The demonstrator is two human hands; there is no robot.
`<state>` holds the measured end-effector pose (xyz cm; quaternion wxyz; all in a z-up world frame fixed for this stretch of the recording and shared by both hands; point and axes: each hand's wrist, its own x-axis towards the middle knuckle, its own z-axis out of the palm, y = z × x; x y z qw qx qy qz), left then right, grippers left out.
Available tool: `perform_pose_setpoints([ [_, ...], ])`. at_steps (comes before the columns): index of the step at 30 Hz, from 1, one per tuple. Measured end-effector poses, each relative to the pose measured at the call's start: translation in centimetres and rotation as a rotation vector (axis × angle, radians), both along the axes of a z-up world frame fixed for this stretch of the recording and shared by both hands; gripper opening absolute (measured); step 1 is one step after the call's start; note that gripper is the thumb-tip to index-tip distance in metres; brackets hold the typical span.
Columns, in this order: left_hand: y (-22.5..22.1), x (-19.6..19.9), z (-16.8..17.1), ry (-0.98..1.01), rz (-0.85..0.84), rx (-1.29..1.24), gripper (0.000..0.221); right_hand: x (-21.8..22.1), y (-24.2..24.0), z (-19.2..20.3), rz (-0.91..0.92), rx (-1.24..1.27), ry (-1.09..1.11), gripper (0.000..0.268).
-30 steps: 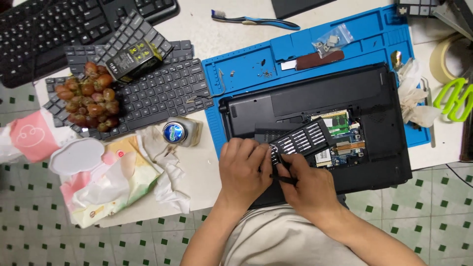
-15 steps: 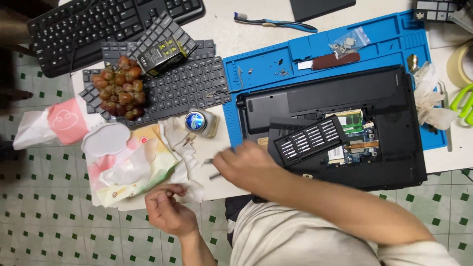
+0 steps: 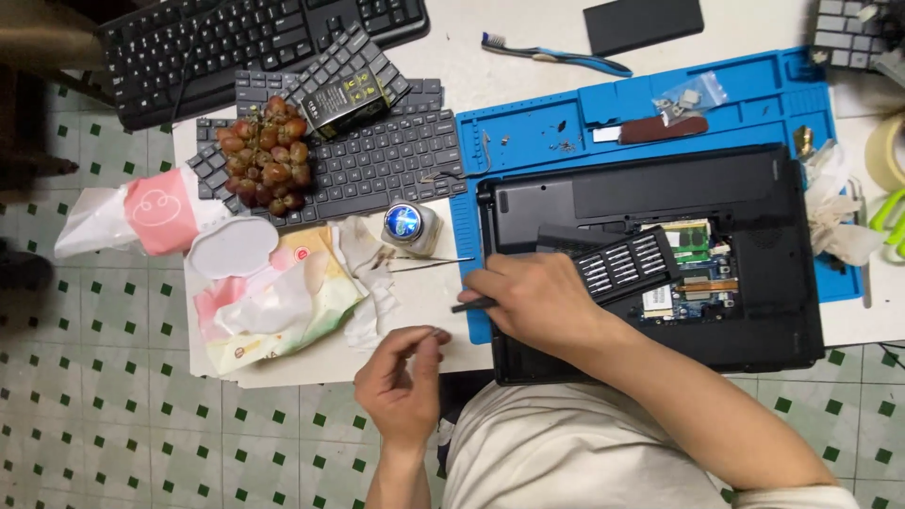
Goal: Disassembling a laptop by removing the back casing and using a small tool to manipulate internal components.
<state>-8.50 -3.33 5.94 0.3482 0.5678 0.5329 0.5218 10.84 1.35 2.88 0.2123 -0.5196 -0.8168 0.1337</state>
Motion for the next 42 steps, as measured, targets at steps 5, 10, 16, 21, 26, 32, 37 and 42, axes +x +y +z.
perform_pose_setpoints([
  [5,0.7,2.6,2.1,-0.025,-0.164,-0.071,0.013,2.8,-1.8,2.3,-0.033,0.045,0.146,0.005],
  [10,0.8,4.0,2.8,0.055,-0.271,-0.1,0.01,4.3,-2.9,2.4,-0.054,0.129,0.155,0.006],
  [16,0.7,5.3,3.7,0.19,-0.297,-0.015,0.007,5.5,-3.7,2.8,-0.115,0.312,0.023,0.009],
  [21,0.8,5.7,4.1,0.358,-0.377,0.079,0.008,6.1,-4.8,3.1,-0.167,0.341,-0.041,0.009],
  [26,-0.1,6.6,4.5,0.371,-0.428,0.159,0.011,7.4,-7.0,2.5,-0.131,0.145,0.006,0.008],
  [32,-1.0,7.6,3.2,0.285,-0.544,0.098,0.014,8.8,-9.6,2.1,-0.076,-0.015,0.006,0.013],
  [37,-1.6,8.3,1.4,0.236,-0.61,0.169,0.013,9.6,-11.1,3.7,-0.085,-0.348,0.263,0.024],
  [42,-0.3,9.3,1.5,0.246,-0.644,0.112,0.016,12.2,-12.5,4.6,-0.222,-0.327,0.323,0.032],
])
